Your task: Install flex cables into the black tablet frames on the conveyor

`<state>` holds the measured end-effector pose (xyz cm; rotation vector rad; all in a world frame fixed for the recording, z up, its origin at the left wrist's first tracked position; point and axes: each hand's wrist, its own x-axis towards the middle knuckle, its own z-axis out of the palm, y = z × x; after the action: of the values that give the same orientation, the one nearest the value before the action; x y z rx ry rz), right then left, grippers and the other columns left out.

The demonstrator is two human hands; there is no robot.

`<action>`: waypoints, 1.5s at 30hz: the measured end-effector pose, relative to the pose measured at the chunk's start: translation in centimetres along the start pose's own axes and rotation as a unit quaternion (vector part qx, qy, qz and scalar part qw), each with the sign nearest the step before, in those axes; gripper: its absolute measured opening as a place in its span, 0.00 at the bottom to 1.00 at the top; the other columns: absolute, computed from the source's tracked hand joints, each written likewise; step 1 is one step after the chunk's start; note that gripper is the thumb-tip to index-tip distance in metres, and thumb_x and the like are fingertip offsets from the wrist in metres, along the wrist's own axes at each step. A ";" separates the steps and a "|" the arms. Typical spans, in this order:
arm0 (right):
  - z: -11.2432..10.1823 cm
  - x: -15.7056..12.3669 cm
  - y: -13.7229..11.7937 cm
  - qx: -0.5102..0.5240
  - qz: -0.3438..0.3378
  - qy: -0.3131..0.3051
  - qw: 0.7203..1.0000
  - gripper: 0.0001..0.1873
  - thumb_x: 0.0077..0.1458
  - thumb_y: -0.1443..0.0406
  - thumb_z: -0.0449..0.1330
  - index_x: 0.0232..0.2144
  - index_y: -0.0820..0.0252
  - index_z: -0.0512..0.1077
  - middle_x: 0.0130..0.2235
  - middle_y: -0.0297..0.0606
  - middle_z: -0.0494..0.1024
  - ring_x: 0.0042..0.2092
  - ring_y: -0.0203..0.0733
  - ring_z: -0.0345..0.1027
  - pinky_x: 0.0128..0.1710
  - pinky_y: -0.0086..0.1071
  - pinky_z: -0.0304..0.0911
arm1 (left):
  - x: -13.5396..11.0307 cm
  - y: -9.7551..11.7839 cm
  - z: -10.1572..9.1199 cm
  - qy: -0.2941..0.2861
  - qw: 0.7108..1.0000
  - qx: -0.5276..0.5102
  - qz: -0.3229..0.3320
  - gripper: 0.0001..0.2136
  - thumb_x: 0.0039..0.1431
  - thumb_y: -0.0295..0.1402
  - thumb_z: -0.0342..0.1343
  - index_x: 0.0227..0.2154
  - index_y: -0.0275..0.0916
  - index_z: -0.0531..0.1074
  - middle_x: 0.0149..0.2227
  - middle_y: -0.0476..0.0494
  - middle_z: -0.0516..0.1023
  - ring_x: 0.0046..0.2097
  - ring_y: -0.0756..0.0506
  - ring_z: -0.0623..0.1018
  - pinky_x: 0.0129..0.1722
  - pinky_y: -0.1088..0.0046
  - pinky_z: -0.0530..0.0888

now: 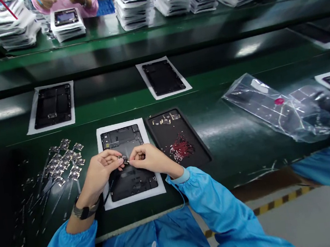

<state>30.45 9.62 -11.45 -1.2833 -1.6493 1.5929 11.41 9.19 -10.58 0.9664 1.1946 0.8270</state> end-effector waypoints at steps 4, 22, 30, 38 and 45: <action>0.0 0.0 0.0 0.007 0.003 -0.001 1.000 0.09 0.48 0.61 0.62 0.25 0.63 0.72 0.22 0.30 0.67 0.26 0.32 0.59 0.27 0.28 0.56 | -0.1 0.1 -0.1 0.002 1.000 0.006 -0.001 0.10 0.43 0.30 0.67 0.29 0.34 0.74 0.21 0.48 0.76 0.25 0.50 0.76 0.29 0.75 0.73; -0.1 -0.2 0.3 0.051 0.003 -0.007 0.999 0.10 0.50 0.60 0.65 0.28 0.63 0.75 0.22 0.33 0.75 0.27 0.35 0.67 0.31 0.30 0.62 | 0.2 -0.1 -0.5 -0.021 0.999 -0.023 -0.026 0.14 0.40 0.33 0.71 0.28 0.33 0.74 0.20 0.47 0.78 0.24 0.49 0.78 0.29 0.76 0.74; -0.2 -0.1 0.8 0.062 -0.003 -0.017 0.998 0.10 0.50 0.61 0.66 0.28 0.64 0.77 0.24 0.35 0.78 0.28 0.36 0.70 0.33 0.30 0.63 | 0.2 -0.2 -0.3 -0.023 0.999 -0.029 -0.038 0.15 0.39 0.33 0.72 0.28 0.33 0.73 0.21 0.46 0.78 0.24 0.50 0.77 0.29 0.77 0.73; -0.1 -0.1 0.7 0.062 -0.004 -0.023 0.998 0.10 0.51 0.61 0.66 0.28 0.63 0.76 0.25 0.35 0.78 0.29 0.37 0.71 0.34 0.31 0.65 | 0.1 -0.4 0.1 -0.017 0.999 -0.028 -0.029 0.14 0.40 0.33 0.72 0.27 0.34 0.73 0.20 0.47 0.77 0.24 0.49 0.77 0.29 0.75 0.73; -1.8 -1.0 0.0 -0.034 -0.094 -0.011 0.995 0.11 0.55 0.62 0.65 0.41 0.61 0.77 0.41 0.41 0.80 0.44 0.43 0.72 0.48 0.38 0.65 | -0.3 0.9 -1.3 -0.016 0.998 -0.053 -0.015 0.12 0.43 0.31 0.70 0.33 0.34 0.78 0.22 0.48 0.76 0.25 0.50 0.76 0.28 0.75 0.72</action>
<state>32.40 9.62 -10.84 -1.1105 -1.7938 1.4545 10.02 9.48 -9.78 0.8709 1.1244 0.8391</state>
